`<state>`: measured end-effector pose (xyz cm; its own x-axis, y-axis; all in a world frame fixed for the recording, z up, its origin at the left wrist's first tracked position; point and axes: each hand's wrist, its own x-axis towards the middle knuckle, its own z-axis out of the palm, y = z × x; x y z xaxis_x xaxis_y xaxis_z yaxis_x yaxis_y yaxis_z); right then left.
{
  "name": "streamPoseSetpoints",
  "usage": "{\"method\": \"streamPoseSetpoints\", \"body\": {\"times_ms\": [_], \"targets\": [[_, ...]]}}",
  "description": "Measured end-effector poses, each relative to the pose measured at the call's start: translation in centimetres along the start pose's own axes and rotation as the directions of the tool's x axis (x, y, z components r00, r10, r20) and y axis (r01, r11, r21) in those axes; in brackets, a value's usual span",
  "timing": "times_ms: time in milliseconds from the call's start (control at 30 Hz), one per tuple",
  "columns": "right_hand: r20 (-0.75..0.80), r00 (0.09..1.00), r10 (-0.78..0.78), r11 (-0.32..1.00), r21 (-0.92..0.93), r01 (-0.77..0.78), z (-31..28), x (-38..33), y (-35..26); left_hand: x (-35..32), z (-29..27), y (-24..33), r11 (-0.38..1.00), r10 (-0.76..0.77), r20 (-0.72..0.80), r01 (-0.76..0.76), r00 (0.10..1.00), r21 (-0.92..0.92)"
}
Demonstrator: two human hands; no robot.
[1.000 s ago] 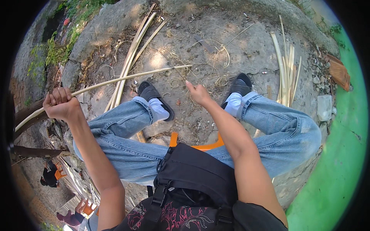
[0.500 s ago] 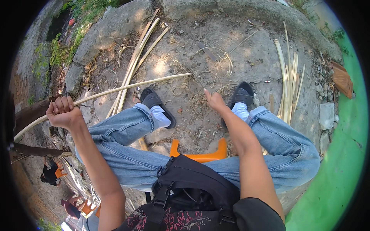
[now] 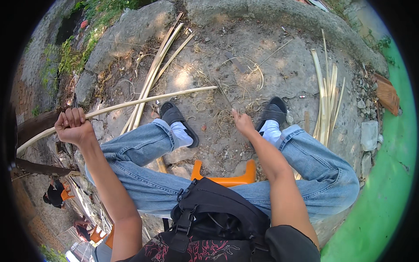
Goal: The person trims wood strips using a blade by hand, holding a bundle of strips in one hand and shaving the ends with the tool in the other.
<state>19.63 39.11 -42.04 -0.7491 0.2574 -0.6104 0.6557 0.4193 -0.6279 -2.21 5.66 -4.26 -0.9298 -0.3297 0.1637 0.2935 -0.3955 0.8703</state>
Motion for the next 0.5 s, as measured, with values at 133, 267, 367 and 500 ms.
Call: {"method": "streamPoseSetpoints", "body": {"times_ms": [133, 267, 367, 500], "targets": [[-0.043, 0.994, 0.096, 0.991, -0.093, -0.1, -1.2, 0.8, -0.3, -0.4, 1.0, 0.1, 0.987, -0.03, 0.262, 0.069, 0.965, -0.143], [0.072, 0.983, 0.169, 0.966, -0.212, -0.151, -2.9, 0.2, -3.8, -1.1, 2.1, 1.1, 0.987, -0.051, 0.269, 0.09, 0.962, -0.134], [0.134, 0.966, 0.222, 0.935, -0.31, -0.172, -4.6, -0.1, -5.3, -1.7, 3.4, 1.0, 0.99, -0.072, 0.254, 0.101, 0.964, -0.101], [0.138, 0.922, 0.362, 0.884, -0.364, -0.293, -6.3, -2.0, -9.5, -1.8, 3.7, 1.1, 0.978, -0.137, 0.3, 0.177, 0.944, -0.11]]}}
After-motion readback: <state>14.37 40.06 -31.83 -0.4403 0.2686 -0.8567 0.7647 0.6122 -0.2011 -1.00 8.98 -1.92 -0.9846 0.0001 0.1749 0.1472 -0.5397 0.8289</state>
